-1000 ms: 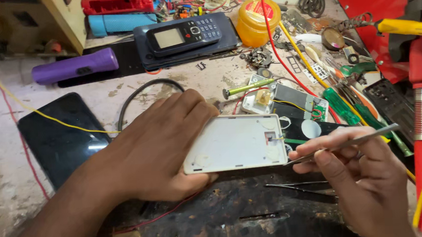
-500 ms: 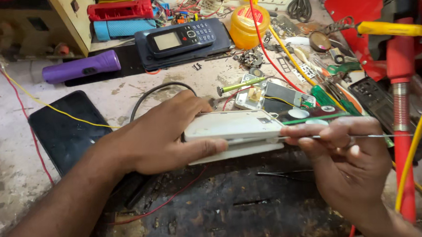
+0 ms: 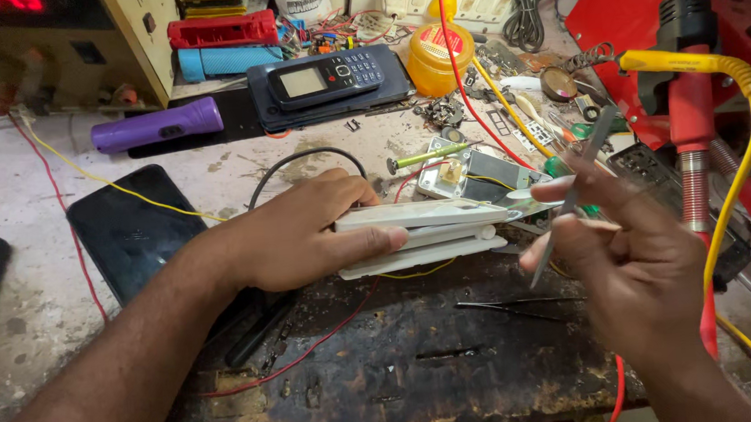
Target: The person assembles a small white plastic electronic device, likely a portable LED light. They use a screwdriver to secure internal components, connect wires, and fit the LED panel into the casing. The device is handled and inspected throughout the process.
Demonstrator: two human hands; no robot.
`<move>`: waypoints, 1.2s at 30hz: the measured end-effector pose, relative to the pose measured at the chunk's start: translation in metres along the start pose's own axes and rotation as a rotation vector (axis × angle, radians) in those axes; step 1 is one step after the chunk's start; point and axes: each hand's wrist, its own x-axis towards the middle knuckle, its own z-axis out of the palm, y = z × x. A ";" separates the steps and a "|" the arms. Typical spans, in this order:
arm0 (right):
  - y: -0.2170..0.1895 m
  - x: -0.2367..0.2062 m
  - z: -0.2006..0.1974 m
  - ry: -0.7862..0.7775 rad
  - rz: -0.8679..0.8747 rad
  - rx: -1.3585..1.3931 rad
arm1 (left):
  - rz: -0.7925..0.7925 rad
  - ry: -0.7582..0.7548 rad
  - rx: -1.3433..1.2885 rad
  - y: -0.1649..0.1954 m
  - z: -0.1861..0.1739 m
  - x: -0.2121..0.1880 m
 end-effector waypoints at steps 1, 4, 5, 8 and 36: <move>0.001 0.000 0.000 0.007 0.065 0.020 | -0.010 -0.007 0.005 0.000 -0.001 0.000; 0.010 -0.003 0.002 0.059 0.026 -0.117 | -0.049 -0.035 -0.014 0.000 -0.002 0.005; 0.014 -0.005 0.003 0.081 -0.026 -0.194 | -0.065 -0.045 -0.028 0.000 -0.003 0.005; 0.022 -0.007 0.004 0.077 -0.116 -0.209 | -0.084 -0.065 -0.029 0.001 -0.004 0.007; 0.029 -0.005 0.019 -0.040 -0.535 -0.552 | 0.028 -0.046 -0.030 -0.005 0.003 0.009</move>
